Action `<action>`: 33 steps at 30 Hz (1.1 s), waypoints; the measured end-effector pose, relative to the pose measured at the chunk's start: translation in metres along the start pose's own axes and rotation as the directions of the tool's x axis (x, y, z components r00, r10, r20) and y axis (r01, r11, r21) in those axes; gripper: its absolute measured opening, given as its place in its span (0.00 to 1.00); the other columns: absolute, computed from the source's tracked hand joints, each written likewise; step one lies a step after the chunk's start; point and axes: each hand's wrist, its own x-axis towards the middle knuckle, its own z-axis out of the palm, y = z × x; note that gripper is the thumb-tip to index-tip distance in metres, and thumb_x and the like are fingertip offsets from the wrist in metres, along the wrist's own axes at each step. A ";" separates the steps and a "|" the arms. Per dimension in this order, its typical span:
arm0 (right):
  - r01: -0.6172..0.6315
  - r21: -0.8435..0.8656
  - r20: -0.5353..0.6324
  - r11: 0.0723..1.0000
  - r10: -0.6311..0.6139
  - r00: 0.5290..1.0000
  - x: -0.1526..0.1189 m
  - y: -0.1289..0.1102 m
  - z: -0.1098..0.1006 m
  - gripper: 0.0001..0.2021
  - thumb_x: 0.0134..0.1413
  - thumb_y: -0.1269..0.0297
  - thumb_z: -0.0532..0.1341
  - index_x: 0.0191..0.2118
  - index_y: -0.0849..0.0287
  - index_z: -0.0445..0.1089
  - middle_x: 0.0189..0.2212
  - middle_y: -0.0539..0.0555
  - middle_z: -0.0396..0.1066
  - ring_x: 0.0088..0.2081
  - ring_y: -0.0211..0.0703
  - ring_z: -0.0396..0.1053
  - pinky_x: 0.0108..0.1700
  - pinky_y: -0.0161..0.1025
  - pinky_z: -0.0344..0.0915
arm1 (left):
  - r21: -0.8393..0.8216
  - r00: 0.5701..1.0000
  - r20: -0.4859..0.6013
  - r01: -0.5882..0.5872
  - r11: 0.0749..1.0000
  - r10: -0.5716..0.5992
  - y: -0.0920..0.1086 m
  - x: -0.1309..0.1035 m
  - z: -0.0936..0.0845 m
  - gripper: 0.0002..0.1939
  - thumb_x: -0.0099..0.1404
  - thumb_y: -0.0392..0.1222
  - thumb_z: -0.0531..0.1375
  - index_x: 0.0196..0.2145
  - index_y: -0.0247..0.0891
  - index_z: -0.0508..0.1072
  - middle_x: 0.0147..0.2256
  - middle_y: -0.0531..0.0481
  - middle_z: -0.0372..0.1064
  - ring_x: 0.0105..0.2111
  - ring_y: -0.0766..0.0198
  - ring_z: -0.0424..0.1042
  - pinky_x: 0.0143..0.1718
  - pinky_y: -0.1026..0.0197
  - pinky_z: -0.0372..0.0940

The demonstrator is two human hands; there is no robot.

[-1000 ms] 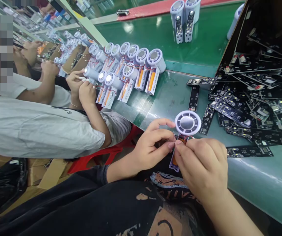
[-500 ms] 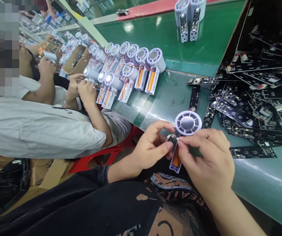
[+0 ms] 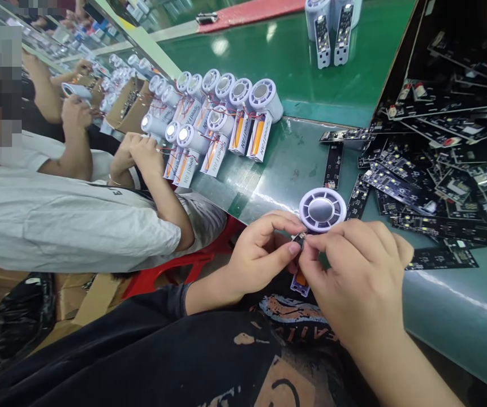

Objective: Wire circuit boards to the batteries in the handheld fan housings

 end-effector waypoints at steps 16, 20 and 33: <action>-0.114 0.162 0.003 0.980 0.115 0.993 -0.003 0.028 -0.016 0.12 0.56 0.61 0.66 0.46 0.52 0.71 0.36 0.54 0.69 0.34 0.45 0.66 0.38 0.47 0.65 | -0.239 0.993 0.119 0.036 0.970 -0.007 -0.011 0.008 -0.006 0.12 0.69 0.45 0.63 0.45 0.38 0.70 0.46 0.48 0.63 0.29 0.72 0.77 0.25 0.73 0.73; -0.178 0.244 0.210 0.953 0.127 0.969 -0.011 0.033 -0.015 0.05 0.60 0.67 0.62 0.41 0.51 0.72 0.35 0.50 0.73 0.33 0.40 0.69 0.35 0.41 0.65 | -0.119 0.991 0.111 -0.059 0.991 0.073 -0.013 0.001 -0.007 0.07 0.72 0.39 0.57 0.47 0.40 0.71 0.48 0.48 0.61 0.30 0.74 0.77 0.26 0.73 0.72; 0.048 0.231 0.011 0.972 -0.052 0.999 -0.013 0.018 0.005 0.10 0.57 0.75 0.65 0.41 0.53 0.71 0.32 0.50 0.68 0.35 0.39 0.68 0.39 0.40 0.67 | 0.389 0.974 0.118 -0.224 0.894 0.193 0.005 0.010 -0.004 0.05 0.68 0.40 0.61 0.35 0.37 0.74 0.47 0.45 0.67 0.47 0.60 0.71 0.49 0.57 0.72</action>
